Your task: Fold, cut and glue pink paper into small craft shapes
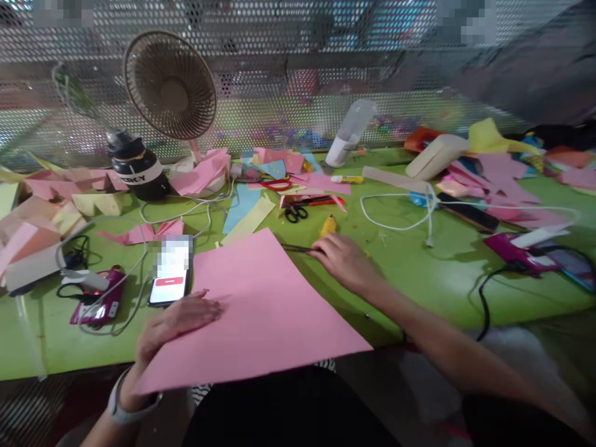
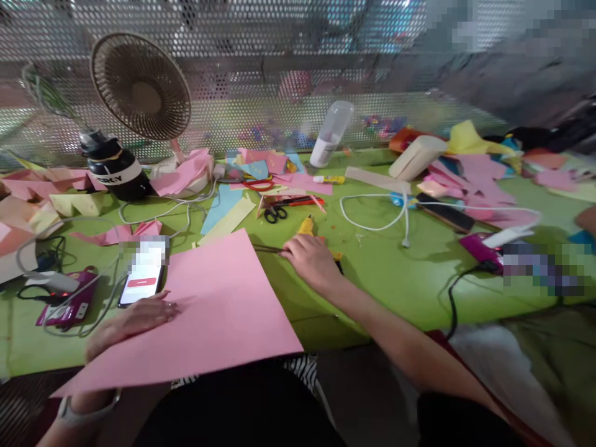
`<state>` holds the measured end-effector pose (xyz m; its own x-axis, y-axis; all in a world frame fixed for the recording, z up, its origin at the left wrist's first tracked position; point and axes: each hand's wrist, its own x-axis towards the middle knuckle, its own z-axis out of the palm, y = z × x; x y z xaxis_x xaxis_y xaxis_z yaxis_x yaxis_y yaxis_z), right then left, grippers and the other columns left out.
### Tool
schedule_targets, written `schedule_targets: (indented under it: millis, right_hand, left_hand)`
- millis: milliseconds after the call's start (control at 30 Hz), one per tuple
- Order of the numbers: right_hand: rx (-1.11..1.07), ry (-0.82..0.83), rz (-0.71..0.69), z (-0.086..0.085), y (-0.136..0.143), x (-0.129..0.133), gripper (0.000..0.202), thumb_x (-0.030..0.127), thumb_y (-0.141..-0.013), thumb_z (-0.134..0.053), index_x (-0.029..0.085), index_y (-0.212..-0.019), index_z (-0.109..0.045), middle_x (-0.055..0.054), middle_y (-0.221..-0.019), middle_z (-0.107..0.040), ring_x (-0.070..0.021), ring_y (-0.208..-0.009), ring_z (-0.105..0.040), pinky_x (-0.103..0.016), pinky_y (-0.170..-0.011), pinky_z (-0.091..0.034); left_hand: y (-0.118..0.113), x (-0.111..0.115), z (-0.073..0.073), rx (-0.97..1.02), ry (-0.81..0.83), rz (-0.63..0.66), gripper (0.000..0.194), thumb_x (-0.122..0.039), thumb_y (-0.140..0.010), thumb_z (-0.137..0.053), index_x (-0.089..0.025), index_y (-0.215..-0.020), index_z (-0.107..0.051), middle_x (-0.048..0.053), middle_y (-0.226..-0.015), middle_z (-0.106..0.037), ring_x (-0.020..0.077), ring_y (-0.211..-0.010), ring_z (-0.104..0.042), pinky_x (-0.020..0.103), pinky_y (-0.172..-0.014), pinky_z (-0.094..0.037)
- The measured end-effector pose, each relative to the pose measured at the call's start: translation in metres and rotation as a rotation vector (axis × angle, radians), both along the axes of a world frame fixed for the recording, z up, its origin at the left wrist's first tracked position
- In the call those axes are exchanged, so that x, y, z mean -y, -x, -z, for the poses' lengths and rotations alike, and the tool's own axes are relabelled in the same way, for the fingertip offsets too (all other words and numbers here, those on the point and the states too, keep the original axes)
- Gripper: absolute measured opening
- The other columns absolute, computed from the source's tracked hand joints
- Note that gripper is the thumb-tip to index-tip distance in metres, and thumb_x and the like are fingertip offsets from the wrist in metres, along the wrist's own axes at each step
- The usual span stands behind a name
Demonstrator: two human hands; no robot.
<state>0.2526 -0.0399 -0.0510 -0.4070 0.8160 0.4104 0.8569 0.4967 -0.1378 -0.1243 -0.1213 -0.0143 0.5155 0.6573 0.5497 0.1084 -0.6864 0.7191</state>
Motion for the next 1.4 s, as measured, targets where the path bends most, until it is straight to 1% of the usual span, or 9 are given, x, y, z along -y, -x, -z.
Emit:
schedule_targets:
  millis: [200,400,533,633,800,1033,1133,1267,1400]
  right_hand:
    - [-0.09,0.112,0.148,-0.018,0.047,-0.078,0.01,0.025,-0.089,-0.062,0.018,-0.083,-0.063,-0.01,-0.092,-0.065,-0.0245,-0.087,-0.06,-0.033,-0.074,-0.042]
    - [-0.181,0.133,0.18,-0.02,0.088,-0.129,0.018,0.022,-0.091,-0.056,0.011,-0.102,-0.064,-0.019,-0.109,-0.064,-0.0294,-0.099,-0.06,-0.038,-0.081,-0.043]
    - [-0.227,0.215,0.024,-0.025,0.075,-0.103,0.019,0.03,-0.093,-0.055,0.016,-0.097,-0.067,-0.011,-0.103,-0.068,-0.022,-0.096,-0.063,-0.033,-0.085,-0.046]
    - [-0.394,0.429,-0.256,-0.03,0.049,-0.058,0.028,0.042,-0.094,-0.053,0.019,-0.093,-0.07,-0.008,-0.102,-0.069,-0.0201,-0.097,-0.064,-0.032,-0.088,-0.047]
    - [-0.677,0.881,-0.296,-0.021,-0.001,0.005,0.042,0.052,-0.095,-0.045,0.021,-0.103,-0.071,-0.01,-0.112,-0.07,-0.0228,-0.107,-0.063,-0.038,-0.095,-0.047]
    - [-0.827,1.14,-0.597,0.005,-0.034,0.02,0.044,0.047,-0.084,-0.057,0.024,-0.12,-0.067,-0.007,-0.129,-0.063,-0.0256,-0.124,-0.054,-0.043,-0.108,-0.035]
    - [-0.754,1.179,-0.522,0.003,-0.024,0.017,0.049,0.044,-0.077,-0.069,0.024,-0.121,-0.066,-0.006,-0.119,-0.068,-0.0239,-0.115,-0.059,-0.04,-0.103,-0.041]
    - [-0.608,1.14,-0.147,-0.001,0.005,0.006,0.039,0.054,-0.079,-0.064,0.018,-0.092,-0.072,-0.006,-0.088,-0.072,-0.0212,-0.082,-0.064,-0.034,-0.075,-0.051]
    - [-0.634,1.084,-0.036,0.003,0.022,-0.003,0.044,0.06,-0.078,-0.061,0.017,-0.085,-0.069,-0.006,-0.082,-0.071,-0.0196,-0.071,-0.062,-0.03,-0.061,-0.046]
  left_hand:
    - [0.002,-0.009,0.024,-0.159,0.063,0.217,0.037,-0.038,-0.102,-0.039,-0.023,-0.117,-0.069,0.007,-0.107,-0.075,0.0214,-0.1,-0.071,0.043,-0.098,-0.054]
    - [-0.003,-0.008,0.048,-0.104,0.027,0.247,0.032,-0.033,-0.1,-0.046,-0.02,-0.121,-0.067,0.011,-0.107,-0.075,0.0216,-0.105,-0.07,0.045,-0.103,-0.049]
    - [-0.014,0.005,0.043,-0.048,0.094,0.153,0.031,-0.035,-0.098,-0.052,-0.02,-0.121,-0.065,0.012,-0.108,-0.074,0.0222,-0.107,-0.068,0.047,-0.106,-0.046]
    - [-0.023,0.01,0.032,-0.029,0.194,0.086,0.029,-0.032,-0.093,-0.06,-0.02,-0.119,-0.066,0.011,-0.108,-0.074,0.0224,-0.107,-0.068,0.048,-0.106,-0.046]
    - [-0.034,0.006,0.021,-0.007,0.326,0.05,0.024,-0.02,-0.093,-0.059,-0.023,-0.114,-0.07,0.008,-0.106,-0.075,0.0194,-0.103,-0.069,0.045,-0.104,-0.048]
    - [-0.046,0.0,0.019,-0.018,0.803,-0.272,0.018,-0.032,-0.082,-0.072,-0.018,-0.092,-0.078,0.006,-0.09,-0.078,0.02,-0.081,-0.074,0.028,-0.074,-0.061]
    - [-0.048,-0.01,0.021,0.016,0.947,-0.332,0.026,-0.04,-0.079,-0.074,-0.016,-0.09,-0.078,0.007,-0.093,-0.078,0.0204,-0.084,-0.073,0.028,-0.078,-0.06]
    - [-0.052,-0.023,0.026,0.002,1.002,-0.395,0.037,-0.045,-0.082,-0.071,-0.013,-0.1,-0.073,0.011,-0.1,-0.076,0.0225,-0.086,-0.072,0.03,-0.074,-0.06]
    - [-0.055,-0.026,0.025,-0.045,0.586,-0.527,0.073,-0.04,-0.089,-0.065,-0.02,-0.149,-0.03,0.017,-0.138,-0.055,0.0282,-0.122,-0.058,0.042,-0.093,-0.055]
